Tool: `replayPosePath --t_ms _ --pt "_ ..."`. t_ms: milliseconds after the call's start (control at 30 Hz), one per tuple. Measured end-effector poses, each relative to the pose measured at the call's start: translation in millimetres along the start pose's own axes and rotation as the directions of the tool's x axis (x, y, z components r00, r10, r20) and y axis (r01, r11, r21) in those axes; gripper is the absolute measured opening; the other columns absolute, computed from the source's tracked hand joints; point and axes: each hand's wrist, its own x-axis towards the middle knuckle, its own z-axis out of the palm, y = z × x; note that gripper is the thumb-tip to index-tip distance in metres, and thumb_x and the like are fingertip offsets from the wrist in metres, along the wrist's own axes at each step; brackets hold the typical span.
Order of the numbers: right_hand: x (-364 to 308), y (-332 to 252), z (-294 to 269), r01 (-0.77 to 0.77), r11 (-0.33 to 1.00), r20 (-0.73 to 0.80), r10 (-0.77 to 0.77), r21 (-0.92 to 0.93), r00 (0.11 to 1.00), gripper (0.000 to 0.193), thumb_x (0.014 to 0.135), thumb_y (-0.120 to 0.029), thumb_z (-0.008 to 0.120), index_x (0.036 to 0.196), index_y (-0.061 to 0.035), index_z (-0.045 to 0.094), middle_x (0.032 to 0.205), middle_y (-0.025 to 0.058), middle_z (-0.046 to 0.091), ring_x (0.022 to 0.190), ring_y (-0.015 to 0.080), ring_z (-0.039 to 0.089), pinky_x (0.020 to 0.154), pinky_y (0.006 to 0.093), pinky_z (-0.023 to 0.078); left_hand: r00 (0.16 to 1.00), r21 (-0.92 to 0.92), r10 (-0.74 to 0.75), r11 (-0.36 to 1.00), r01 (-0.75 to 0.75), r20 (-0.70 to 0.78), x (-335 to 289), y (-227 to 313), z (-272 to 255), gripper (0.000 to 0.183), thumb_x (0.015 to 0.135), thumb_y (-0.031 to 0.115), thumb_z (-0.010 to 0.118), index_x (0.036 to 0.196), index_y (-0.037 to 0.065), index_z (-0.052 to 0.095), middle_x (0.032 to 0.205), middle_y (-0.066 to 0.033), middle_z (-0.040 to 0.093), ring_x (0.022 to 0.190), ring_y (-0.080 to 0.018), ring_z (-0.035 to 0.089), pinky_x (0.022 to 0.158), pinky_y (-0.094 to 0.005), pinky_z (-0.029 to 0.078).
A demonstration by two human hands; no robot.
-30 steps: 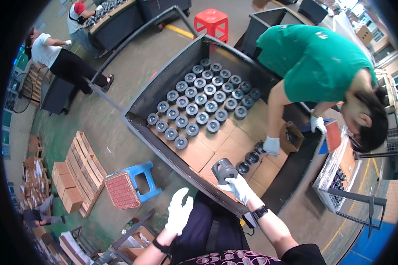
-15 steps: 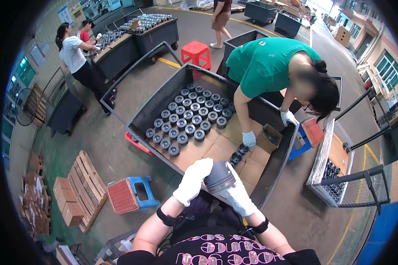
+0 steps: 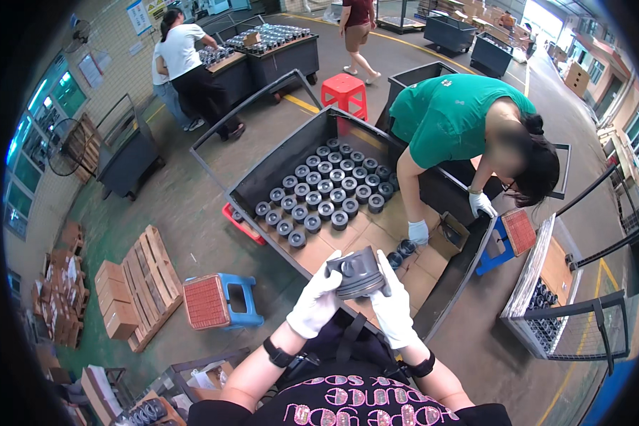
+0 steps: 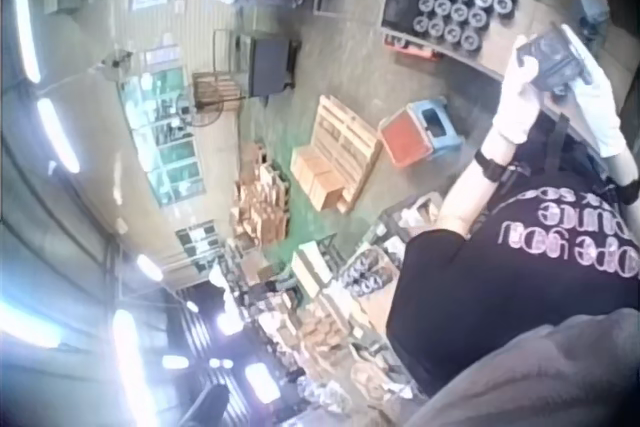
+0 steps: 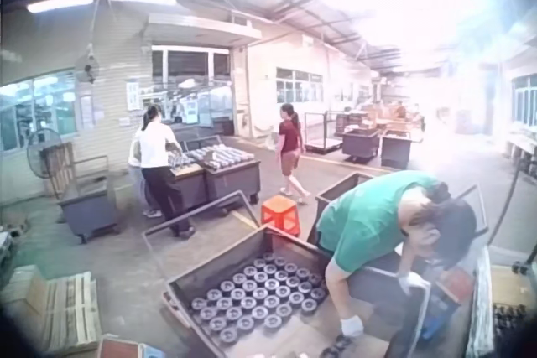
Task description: Sorting and arranging metal piston-like parts in a large transport bin and then moving them to a trolley.
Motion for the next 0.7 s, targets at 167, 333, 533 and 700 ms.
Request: replayPosePath --t_ms 167,333,533,700 --pt "-6.6 -14.1 13.6 0.234 0.952 -0.064 -0.251 -0.195 0.966 0.073 0.080 -0.005 0.075 0.146 -0.0088 0.043 0.131 0.0140 0.060 0.116 0.0252 0.062 0.096 0.0325 0.049 0.995 -0.081 -0.091 0.992 0.094 0.037 1.1 -8.0 -5.0 0.052 0.102 0.029 0.037 0.146 0.002 0.036 0.142 -0.0165 0.047 0.129 -0.0300 0.050 0.111 -0.0460 0.038" --pt "-5.3 5.3 9.5 0.275 0.957 0.015 -0.278 0.091 0.961 0.095 0.076 -0.005 0.080 0.153 -0.0089 0.025 0.140 0.0147 0.051 0.127 0.0265 0.053 0.107 0.0375 0.042 0.995 0.110 -0.048 0.993 0.039 0.083 0.7 -17.8 -7.7 0.056 0.099 0.024 0.047 0.149 0.005 0.031 0.143 -0.0164 0.047 0.130 -0.0307 0.049 0.109 -0.0456 0.041" --pt "4.4 14.5 1.6 -0.386 0.347 0.307 0.261 0.855 0.915 0.061 0.103 -0.049 0.038 0.153 -0.0154 0.028 0.145 0.0117 0.047 0.127 0.0250 0.052 0.109 0.0422 0.040 0.838 0.890 0.302 -0.179 -0.418 0.454 -15.6 -18.3 41.1 0.101 0.071 0.005 0.079 0.150 -0.005 0.017 0.134 -0.0185 0.054 0.122 -0.0323 0.057 0.108 -0.0417 0.041" --pt "14.6 34.1 -3.0 -0.376 0.501 0.318 0.199 0.780 0.927 0.063 0.103 -0.048 0.039 0.150 -0.0073 0.033 0.139 0.0130 0.053 0.122 0.0234 0.056 0.106 0.0392 0.043 0.828 0.885 0.340 -0.027 -0.465 0.446 -5.2 -14.6 35.6 0.104 0.066 0.006 0.083 0.148 -0.008 0.021 0.126 -0.0212 0.059 0.115 -0.0342 0.061 0.103 -0.0415 0.045"
